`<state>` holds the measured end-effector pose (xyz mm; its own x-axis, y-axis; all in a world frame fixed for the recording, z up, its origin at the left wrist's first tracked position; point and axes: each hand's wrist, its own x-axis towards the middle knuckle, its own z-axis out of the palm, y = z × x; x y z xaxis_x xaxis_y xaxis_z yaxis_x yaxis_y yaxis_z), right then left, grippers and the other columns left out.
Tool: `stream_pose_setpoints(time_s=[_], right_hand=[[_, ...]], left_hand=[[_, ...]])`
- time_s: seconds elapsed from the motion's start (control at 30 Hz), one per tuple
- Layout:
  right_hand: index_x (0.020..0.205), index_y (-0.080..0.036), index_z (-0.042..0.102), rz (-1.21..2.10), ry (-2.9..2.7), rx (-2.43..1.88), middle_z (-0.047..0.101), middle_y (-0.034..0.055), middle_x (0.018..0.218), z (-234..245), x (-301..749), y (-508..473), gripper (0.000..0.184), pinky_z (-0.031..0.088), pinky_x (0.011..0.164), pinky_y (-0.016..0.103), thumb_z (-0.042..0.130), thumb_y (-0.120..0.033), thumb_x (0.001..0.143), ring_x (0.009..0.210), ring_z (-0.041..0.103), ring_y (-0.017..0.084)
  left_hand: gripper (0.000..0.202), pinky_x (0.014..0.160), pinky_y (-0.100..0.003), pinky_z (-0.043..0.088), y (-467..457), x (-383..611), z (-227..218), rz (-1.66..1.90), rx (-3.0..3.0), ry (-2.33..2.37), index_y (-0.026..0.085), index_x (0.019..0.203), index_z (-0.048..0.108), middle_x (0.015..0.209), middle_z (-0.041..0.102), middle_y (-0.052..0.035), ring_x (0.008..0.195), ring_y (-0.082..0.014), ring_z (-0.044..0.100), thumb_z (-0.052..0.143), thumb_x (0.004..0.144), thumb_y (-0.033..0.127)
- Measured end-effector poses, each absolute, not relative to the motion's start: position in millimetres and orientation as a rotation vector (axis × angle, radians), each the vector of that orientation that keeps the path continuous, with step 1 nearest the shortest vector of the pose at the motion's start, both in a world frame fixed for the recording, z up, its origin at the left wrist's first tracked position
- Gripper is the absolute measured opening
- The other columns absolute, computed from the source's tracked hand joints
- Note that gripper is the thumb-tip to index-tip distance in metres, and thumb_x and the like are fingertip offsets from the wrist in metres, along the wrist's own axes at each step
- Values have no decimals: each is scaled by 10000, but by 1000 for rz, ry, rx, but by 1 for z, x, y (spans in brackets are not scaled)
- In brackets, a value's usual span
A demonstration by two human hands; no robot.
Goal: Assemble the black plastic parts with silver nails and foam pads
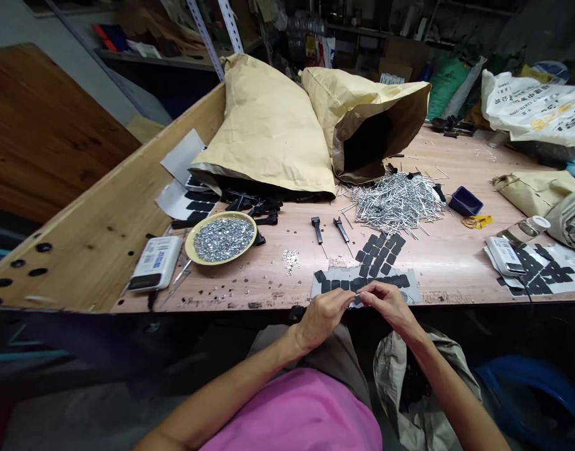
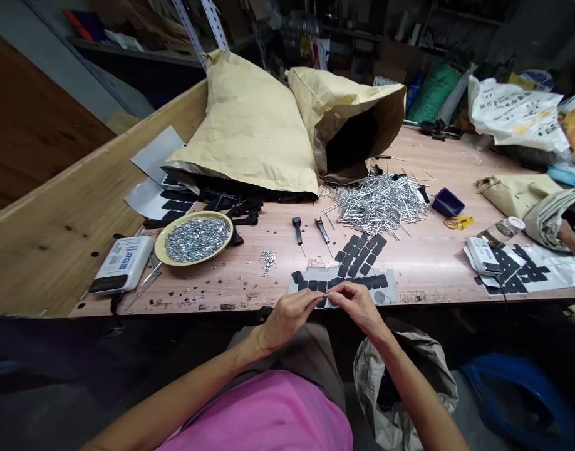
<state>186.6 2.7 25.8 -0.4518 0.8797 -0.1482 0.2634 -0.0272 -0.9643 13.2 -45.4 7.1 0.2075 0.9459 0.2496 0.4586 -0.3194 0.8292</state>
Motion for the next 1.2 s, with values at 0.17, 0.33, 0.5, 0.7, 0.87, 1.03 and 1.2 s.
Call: stream_pose_setpoints(time_s=[0.17, 0.33, 0.5, 0.7, 0.87, 1.03, 1.2], right_hand=[[730, -175, 657, 1429, -1709, -1173, 625, 10, 651, 20, 183, -4, 287, 472, 566, 255, 636, -462, 739, 584, 566, 126], [767, -218, 670, 1079, -2007, -923, 663, 47, 742, 26, 186, -4, 237, 502, 643, 287, 552, -410, 839, 691, 610, 159], [829, -224, 668, 961, -2175, -792, 668, 54, 773, 30, 190, 1, 255, 504, 652, 283, 495, -404, 882, 722, 619, 163], [759, -220, 610, 867, -2183, -903, 627, 38, 710, 24, 190, 1, 270, 468, 607, 270, 468, -404, 896, 660, 578, 155], [682, -220, 548, 685, -2195, -984, 544, 30, 650, 16, 183, -1, 382, 416, 591, 274, 341, -413, 937, 624, 495, 154], [546, -225, 463, 500, -2179, -1170, 441, 15, 528, 13, 180, 1, 507, 356, 577, 287, 275, -499, 929, 539, 419, 150], [710, -217, 514, 898, -1857, -1447, 547, 24, 694, 18, 180, -4, 475, 413, 577, 273, 259, -564, 910, 614, 512, 153]], left_hand=[[312, 559, -230, 423, -43, 13, 12, 1003, 1629, 1232, 163, 796, 637, 634, 567, -24, 580, -116, 510, 441, 876, 394], [442, 359, -167, 118, -32, 2, 26, 580, 811, 833, 136, 772, 585, 482, 388, 93, 350, -5, 167, 662, 656, 556], [471, 360, -166, 75, -30, 0, 25, 521, 655, 743, 134, 753, 572, 462, 382, 108, 336, 11, 135, 736, 572, 536], [379, 420, -189, 277, -35, 9, 25, 810, 1158, 1062, 144, 716, 609, 496, 466, 47, 422, -56, 352, 579, 735, 521], [252, 613, -242, 433, -42, 19, 22, 993, 1548, 1254, 180, 795, 660, 692, 640, -31, 615, -131, 535, 476, 842, 345], [213, 625, -248, 461, -42, 27, 16, 1038, 1447, 1263, 179, 762, 648, 688, 649, -31, 614, -139, 573, 525, 822, 342], [352, 687, -262, 488, -29, 35, 23, 1193, 829, 1143, 148, 828, 609, 709, 676, -40, 696, -152, 630, 600, 748, 491]])
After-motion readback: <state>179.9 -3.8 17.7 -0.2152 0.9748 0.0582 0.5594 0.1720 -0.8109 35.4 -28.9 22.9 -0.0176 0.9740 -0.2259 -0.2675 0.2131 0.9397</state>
